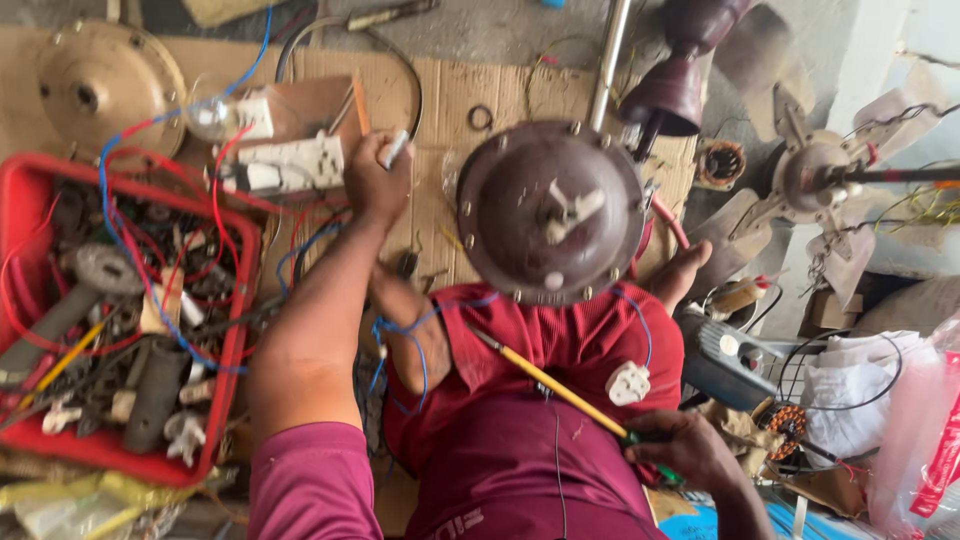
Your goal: The person sits on the floor and assembles a ceiling fan motor housing. They place the motor stator into the housing, connect wires, and secure a small white component using a screwdriver. The person then attaches a decorative cap to the assembly.
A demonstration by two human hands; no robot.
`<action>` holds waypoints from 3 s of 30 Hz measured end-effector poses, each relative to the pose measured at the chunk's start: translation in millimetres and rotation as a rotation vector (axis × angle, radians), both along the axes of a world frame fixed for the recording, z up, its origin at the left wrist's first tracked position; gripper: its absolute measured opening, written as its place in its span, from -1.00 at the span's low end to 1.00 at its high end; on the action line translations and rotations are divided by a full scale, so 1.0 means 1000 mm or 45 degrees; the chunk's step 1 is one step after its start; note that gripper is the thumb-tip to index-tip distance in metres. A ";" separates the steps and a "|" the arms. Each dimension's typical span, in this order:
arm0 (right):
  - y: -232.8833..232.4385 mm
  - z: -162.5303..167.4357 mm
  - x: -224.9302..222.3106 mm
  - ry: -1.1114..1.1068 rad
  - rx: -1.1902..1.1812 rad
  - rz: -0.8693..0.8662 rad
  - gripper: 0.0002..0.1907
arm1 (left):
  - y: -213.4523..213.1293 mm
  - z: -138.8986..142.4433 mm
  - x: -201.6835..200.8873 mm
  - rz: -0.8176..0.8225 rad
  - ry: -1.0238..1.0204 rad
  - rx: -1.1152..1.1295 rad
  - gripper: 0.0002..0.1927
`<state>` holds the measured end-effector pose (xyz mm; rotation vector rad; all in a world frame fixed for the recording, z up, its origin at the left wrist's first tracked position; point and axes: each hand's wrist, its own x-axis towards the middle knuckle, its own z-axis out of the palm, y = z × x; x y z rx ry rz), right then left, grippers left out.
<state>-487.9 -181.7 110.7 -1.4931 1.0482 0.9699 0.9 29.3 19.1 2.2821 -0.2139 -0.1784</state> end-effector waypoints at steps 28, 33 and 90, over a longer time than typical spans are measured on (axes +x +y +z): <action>0.044 0.057 0.279 -1.369 -1.177 -0.133 -0.14 | 0.017 0.116 -0.047 0.021 0.482 -1.002 -0.72; 0.026 0.043 0.280 -1.598 -1.118 0.054 -0.31 | -0.012 0.129 -0.068 -0.172 0.413 -1.016 -0.64; -0.052 0.032 0.183 -1.781 1.420 -1.035 -0.40 | -0.025 0.148 -0.151 -0.442 1.043 -1.493 -0.47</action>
